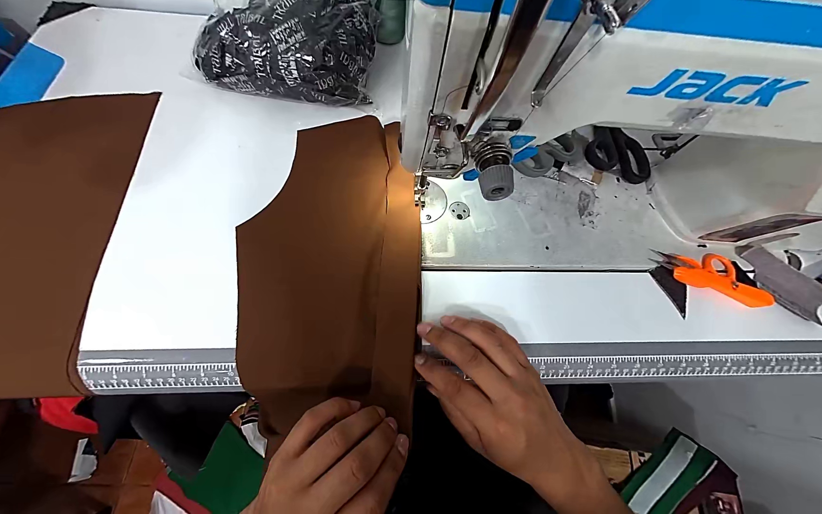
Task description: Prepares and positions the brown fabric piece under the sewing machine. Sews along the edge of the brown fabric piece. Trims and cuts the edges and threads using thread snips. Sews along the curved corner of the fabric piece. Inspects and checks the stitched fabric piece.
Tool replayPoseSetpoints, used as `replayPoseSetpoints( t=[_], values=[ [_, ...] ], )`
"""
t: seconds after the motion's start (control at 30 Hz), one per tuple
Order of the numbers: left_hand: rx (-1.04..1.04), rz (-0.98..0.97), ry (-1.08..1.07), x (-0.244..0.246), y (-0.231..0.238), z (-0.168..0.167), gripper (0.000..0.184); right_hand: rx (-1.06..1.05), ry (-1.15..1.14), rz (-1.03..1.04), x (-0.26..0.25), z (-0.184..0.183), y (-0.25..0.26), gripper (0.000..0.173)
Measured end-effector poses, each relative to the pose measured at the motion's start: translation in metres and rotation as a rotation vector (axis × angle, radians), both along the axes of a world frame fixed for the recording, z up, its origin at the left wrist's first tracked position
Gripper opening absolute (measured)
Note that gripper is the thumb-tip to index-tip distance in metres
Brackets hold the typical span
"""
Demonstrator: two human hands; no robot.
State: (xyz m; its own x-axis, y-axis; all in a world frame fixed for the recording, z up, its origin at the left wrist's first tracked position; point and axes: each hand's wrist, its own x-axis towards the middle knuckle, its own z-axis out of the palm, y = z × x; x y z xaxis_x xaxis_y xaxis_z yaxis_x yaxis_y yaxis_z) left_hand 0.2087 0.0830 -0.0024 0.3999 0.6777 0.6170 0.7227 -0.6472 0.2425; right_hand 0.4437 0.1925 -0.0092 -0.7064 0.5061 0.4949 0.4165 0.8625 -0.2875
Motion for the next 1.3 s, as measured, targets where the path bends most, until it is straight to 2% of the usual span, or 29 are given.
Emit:
replayPoseSetpoints(
  t=[0.13, 0.3, 0.4, 0.7, 0.97, 1.3],
  values=[
    [0.003, 0.018, -0.052, 0.000, -0.002, 0.002, 0.014, -0.040, -0.080, 0.022, -0.001, 0.009, 0.007, 0.030],
    [0.021, 0.040, -0.074, -0.001, -0.005, 0.007, 0.013, 0.012, -0.114, 0.033, -0.001, 0.009, 0.009, 0.046],
    [-0.003, 0.013, -0.099, 0.001, -0.003, 0.006, 0.013, 0.020, -0.111, 0.055, 0.001, 0.007, 0.010, 0.043],
    [-0.363, -0.042, -0.387, 0.010, 0.001, 0.000, 0.012, 0.051, -0.125, 0.099, 0.009, 0.005, 0.009, 0.038],
    [-0.428, -0.047, -0.255, 0.007, 0.005, 0.010, 0.017, 0.010, -0.089, 0.008, 0.012, 0.000, -0.001, 0.034],
    [-0.396, -0.005, -0.204, 0.007, 0.004, 0.011, 0.015, -0.032, -0.101, 0.077, 0.016, 0.009, 0.010, 0.033]
  ],
)
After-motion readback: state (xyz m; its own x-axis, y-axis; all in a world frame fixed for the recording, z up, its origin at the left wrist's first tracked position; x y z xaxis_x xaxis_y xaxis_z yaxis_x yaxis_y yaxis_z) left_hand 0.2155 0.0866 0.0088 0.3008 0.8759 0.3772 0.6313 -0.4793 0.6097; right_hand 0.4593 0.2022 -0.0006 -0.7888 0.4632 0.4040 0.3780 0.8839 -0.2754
